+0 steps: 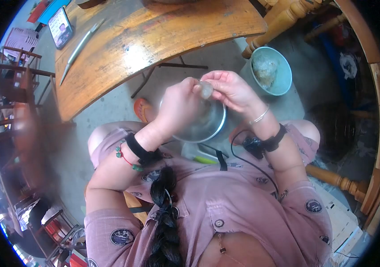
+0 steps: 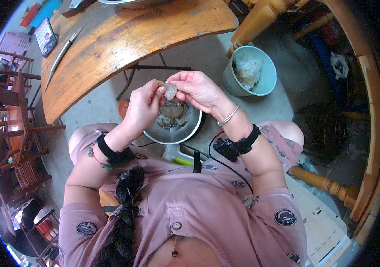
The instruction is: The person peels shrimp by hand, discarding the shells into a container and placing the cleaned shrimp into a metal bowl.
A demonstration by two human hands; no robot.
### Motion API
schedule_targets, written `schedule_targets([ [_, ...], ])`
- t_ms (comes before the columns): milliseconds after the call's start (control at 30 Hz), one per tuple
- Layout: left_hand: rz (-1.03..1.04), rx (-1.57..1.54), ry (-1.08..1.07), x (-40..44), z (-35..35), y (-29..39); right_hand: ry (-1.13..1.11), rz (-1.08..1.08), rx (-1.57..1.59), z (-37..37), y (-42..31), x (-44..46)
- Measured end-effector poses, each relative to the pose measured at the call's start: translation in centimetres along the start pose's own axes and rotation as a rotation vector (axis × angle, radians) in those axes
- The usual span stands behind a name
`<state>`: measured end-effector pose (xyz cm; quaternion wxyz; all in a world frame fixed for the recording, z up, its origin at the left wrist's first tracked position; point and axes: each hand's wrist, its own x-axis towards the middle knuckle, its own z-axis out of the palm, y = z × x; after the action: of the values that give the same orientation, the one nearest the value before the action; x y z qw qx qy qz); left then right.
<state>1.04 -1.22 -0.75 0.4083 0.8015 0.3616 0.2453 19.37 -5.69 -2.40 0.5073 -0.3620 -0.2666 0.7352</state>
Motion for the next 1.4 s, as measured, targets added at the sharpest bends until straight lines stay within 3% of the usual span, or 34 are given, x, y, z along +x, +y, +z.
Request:
schedule_targets([
  [100,0.086,0.126,0.089,-0.2,0.0,0.4,-0.015,0.024,0.196,0.6,0.5,-0.3],
  [267,0.106,0.177,0.126,-0.3,-0.3,1.2,0.019,-0.015,0.216,1.8,0.8,-0.6],
  [333,0.094,0.171,0.146,-0.1,-0.2,1.0,0.151,-0.174,0.008,2.6,1.1,-0.4],
  [467,0.081,0.113,0.058,0.3,0.0,-0.8,0.139,-0.383,-0.367,2.7,1.8,-0.1],
  [600,0.131,-0.031,0.027,0.4,0.9,-3.3,0.117,-0.455,-0.491,3.2,2.2,0.1],
  [800,0.134,-0.089,-0.007,0.1,0.7,-2.1,0.222,-0.456,-0.540,2.0,2.3,0.7],
  [1167,0.108,-0.126,-0.129,-0.2,0.6,-1.6,0.222,-0.512,-0.607,1.5,2.3,0.7],
  [1267,0.098,-0.294,-0.162,-0.1,0.7,-1.8,0.207,-0.525,-0.584,1.3,2.3,0.5],
  [1333,-0.149,-0.432,-0.276,-0.1,-0.1,-0.2,0.199,-0.525,-0.576,1.2,2.1,0.4],
  [1400,-0.200,-0.495,-0.303,-0.2,-0.4,0.5,0.173,-0.557,-0.612,1.2,1.8,0.2],
])
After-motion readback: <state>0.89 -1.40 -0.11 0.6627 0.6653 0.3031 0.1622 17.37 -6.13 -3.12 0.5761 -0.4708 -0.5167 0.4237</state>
